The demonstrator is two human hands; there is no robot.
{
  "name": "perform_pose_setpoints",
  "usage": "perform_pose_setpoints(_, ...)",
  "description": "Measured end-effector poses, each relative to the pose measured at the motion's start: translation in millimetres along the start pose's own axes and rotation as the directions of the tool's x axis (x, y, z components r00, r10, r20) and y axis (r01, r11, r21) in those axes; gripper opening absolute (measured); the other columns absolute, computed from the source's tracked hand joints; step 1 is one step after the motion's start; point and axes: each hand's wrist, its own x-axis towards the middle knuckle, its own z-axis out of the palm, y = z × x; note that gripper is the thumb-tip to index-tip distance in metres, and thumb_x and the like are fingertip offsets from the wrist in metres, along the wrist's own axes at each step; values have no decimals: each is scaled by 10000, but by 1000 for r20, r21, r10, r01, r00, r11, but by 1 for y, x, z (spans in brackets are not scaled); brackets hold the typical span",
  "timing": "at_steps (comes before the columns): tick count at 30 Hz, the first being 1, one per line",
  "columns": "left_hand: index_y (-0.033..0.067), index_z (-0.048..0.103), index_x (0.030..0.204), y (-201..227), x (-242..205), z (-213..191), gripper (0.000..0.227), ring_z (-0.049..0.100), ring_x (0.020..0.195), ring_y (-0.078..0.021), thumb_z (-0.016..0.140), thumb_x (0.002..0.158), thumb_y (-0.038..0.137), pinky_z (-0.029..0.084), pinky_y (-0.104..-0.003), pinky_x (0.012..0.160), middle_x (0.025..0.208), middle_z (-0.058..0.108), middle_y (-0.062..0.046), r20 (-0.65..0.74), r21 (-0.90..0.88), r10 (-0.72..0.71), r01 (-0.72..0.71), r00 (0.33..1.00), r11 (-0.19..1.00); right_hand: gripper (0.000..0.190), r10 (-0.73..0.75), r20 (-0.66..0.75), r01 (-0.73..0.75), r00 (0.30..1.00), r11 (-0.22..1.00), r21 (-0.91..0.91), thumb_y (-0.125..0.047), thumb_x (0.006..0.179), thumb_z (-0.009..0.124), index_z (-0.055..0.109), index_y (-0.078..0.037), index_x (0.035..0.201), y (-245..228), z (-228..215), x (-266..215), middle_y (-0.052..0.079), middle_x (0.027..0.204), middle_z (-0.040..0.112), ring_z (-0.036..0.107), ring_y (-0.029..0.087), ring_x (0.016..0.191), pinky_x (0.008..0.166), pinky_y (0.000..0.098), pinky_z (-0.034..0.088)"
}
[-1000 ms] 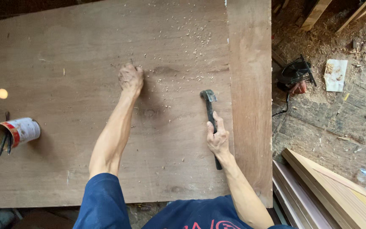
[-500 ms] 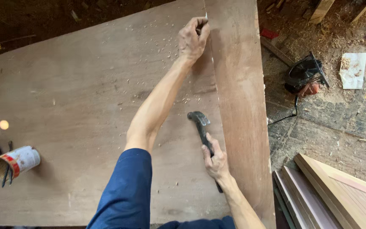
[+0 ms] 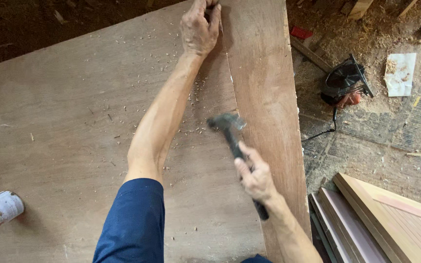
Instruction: The person applies glue to a wooden strip, places a plywood sheet on top, and hammers nails along the edges to secure the pieces together. The person uses a hammer and nails to fasten the wood, then wipes the surface.
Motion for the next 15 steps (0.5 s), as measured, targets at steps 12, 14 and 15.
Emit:
perform_pose_setpoints(12,130,675,1067,-20,7,11,132,745,795,-202,698,992,236,620,-340,692,893,741,-26,-25,143,129,-125,991,982,466,-280,-357,338,891,935,109,-207,1063,549,437,-35,1482,-107,-35,117,27,637,589,508,86,392,334,273,419)
perform_pose_setpoints(14,123,672,1130,-27,10,18,198,729,762,-164,697,986,256,622,-305,630,876,730,-20,-20,187,134,-128,991,974,461,-315,-341,367,886,925,101,-207,1082,543,431,-46,1499,-116,-35,134,18,645,576,505,80,409,321,254,428)
perform_pose_setpoints(15,135,653,1130,-29,9,22,192,727,771,-153,692,994,265,625,-303,636,880,728,-11,-20,206,141,-134,990,969,459,-331,-332,381,883,920,96,-207,1091,539,428,-51,1508,-119,-35,141,13,649,570,504,77,418,315,245,432)
